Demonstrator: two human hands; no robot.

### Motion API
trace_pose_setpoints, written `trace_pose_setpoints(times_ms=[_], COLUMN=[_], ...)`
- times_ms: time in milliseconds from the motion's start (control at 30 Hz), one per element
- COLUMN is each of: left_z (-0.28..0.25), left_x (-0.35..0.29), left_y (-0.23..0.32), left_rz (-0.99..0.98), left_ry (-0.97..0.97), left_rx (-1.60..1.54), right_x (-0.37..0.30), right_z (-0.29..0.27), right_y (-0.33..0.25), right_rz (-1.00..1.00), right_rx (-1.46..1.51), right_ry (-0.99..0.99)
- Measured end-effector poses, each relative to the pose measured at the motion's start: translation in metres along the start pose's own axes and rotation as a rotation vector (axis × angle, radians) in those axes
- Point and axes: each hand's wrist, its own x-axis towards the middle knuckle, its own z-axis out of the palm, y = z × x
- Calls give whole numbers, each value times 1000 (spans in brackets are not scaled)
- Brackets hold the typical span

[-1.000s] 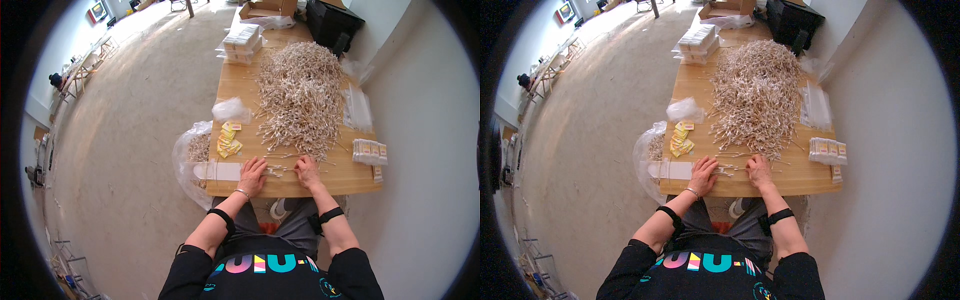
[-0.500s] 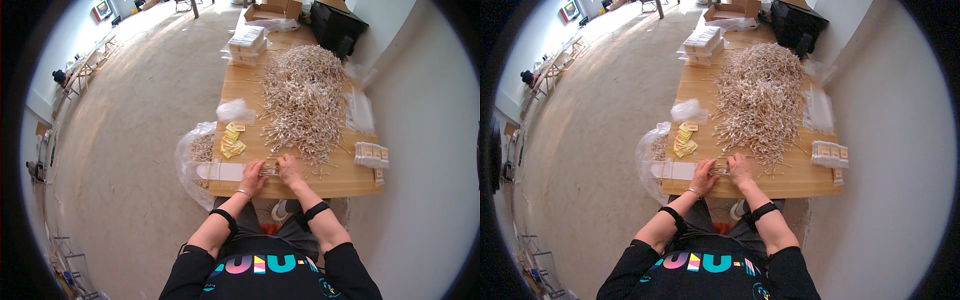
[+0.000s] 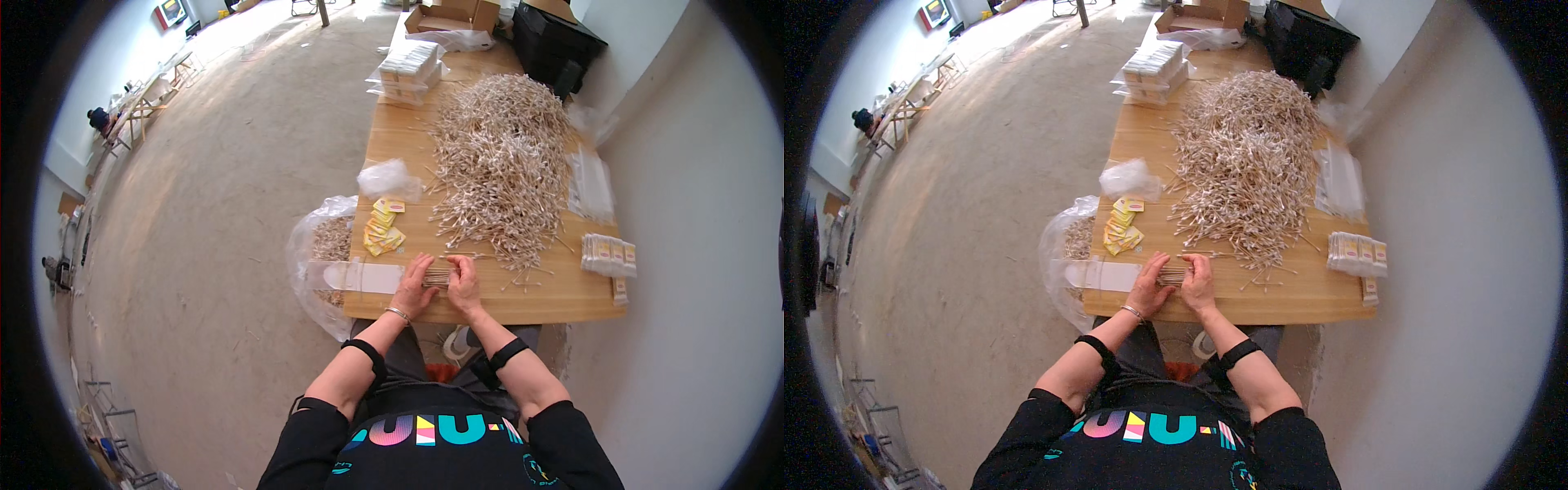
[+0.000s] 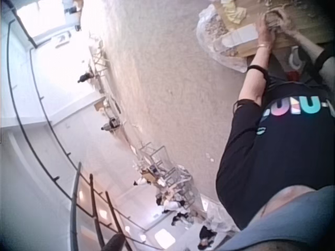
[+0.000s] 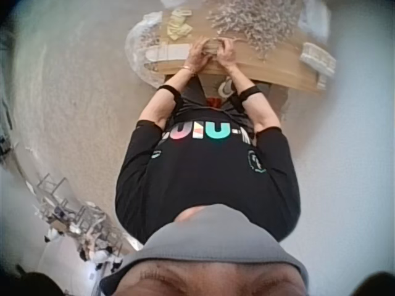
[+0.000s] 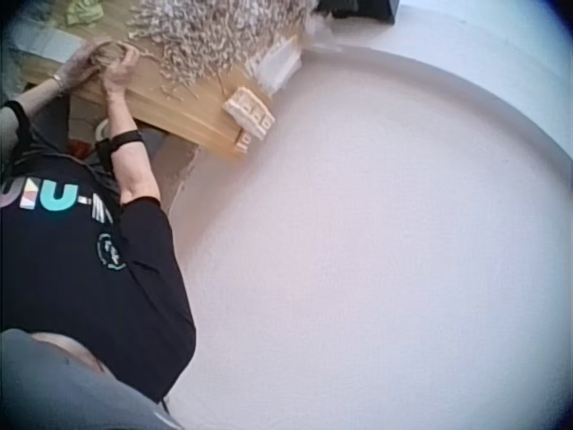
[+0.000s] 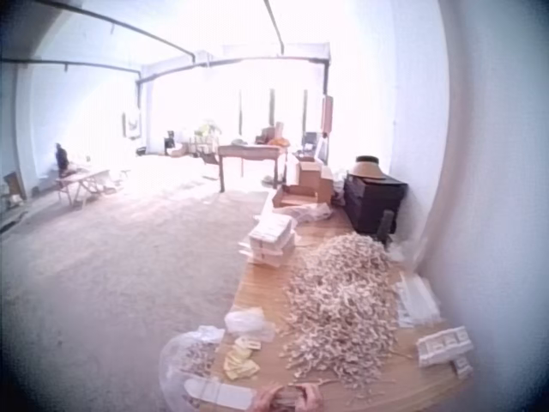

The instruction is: Counting and packaging bundles of cotton swabs into plastic bags.

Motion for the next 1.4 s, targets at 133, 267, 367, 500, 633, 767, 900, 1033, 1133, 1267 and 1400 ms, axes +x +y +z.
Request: trace_pose_setpoints(times_ms=[133,267,367,500,633,767,900,1033,1133,1267,1400], left_z=[0,1,4,12,18,16,15,15,14,15,14], left_x=[-2,-3,-2,-3,-1,-1,0,0,-1,0,-2], left_y=[-1,-3,-11,-22,-30,-29,-28,-27,-28,-25,-29], left_rz=[1,-154,-158,-259,-259,-258,-252,-261,-288,-292,-262], left_ry=[53,156,205,329,453,454,454,440,437,404,434], left_rx=[-29,-228,-277,-360,-495,-430,-446,-419,-419,-455,-453], right_x=[-11,-34,-27,-18,-34,-54,-43,-25,-30,-34,-23], right_z=[-8,-9,-3,-2,-7,-11,-9,-6,-6,-9,-17], right_y=[-6,-9,-11,-17,-24,-22,-23,-18,-15,-10,-21], right_rz=[-185,-338,-325,-315,-329,-356,-312,-348,-360,-367,-225], right_rx=[-394,-855,-911,-945,-990,-950,-996,-999,-1018,-999,-732], right_ry=[-1,-395,-528,-516,-547,-567,-619,-547,-538,-519,-327])
